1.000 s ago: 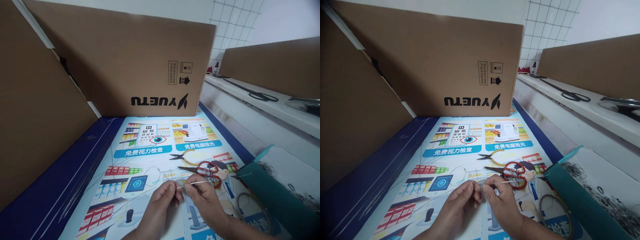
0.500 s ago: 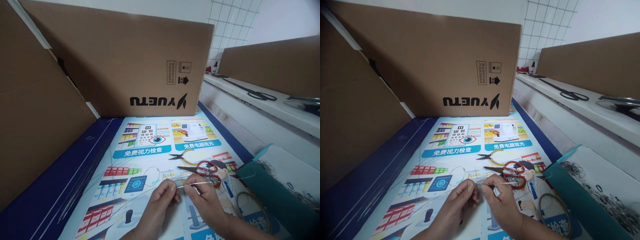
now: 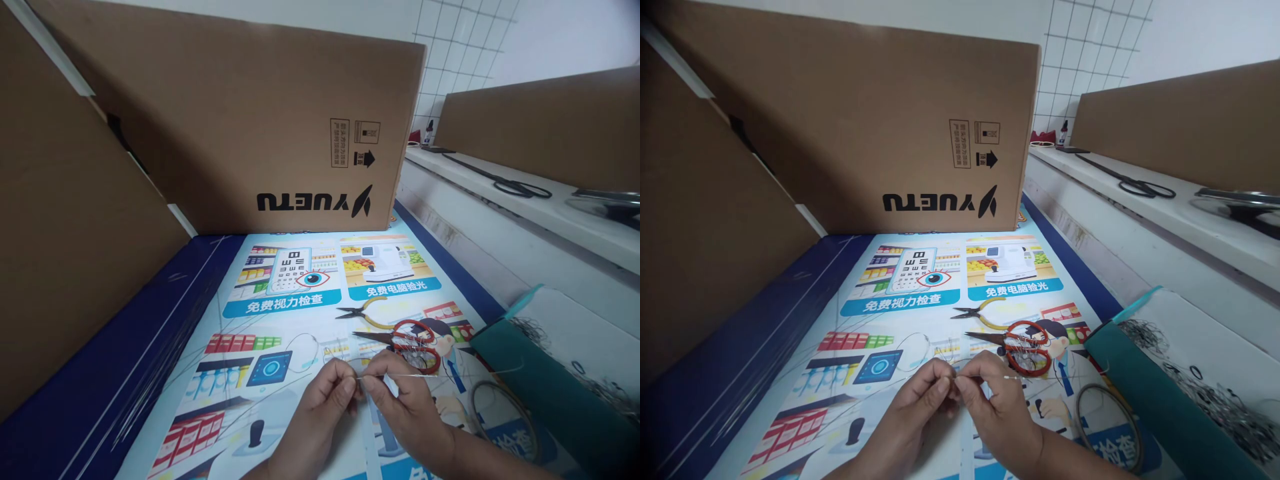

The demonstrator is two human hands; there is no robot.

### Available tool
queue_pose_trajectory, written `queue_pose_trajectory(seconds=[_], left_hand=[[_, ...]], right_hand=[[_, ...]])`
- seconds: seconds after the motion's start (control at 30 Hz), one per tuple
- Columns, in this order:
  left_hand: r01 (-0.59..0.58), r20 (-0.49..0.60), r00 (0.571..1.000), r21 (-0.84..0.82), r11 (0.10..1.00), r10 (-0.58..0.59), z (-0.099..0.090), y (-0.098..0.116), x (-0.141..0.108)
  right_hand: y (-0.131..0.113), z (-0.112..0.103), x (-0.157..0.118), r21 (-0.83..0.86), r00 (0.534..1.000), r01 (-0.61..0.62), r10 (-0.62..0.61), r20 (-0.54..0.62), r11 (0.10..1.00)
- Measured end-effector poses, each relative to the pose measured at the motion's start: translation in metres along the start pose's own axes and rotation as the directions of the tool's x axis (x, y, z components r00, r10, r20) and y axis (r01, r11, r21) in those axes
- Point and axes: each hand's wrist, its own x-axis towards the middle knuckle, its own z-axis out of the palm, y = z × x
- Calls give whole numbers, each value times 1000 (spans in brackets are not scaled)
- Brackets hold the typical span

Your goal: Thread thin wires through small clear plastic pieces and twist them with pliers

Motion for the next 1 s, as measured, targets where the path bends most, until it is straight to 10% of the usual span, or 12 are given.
queue_pose_trajectory(seconds=[0.53,1.0], left_hand=[[125,62,992,-420,899,-109,6,2,4],[159,92,987,-413,897,-132,4,-1,3]], right_hand=[[-10,-7,4,-48,978,197,-200,-60,979],[-5,-5,2,-217,955,290,-297,0,932]])
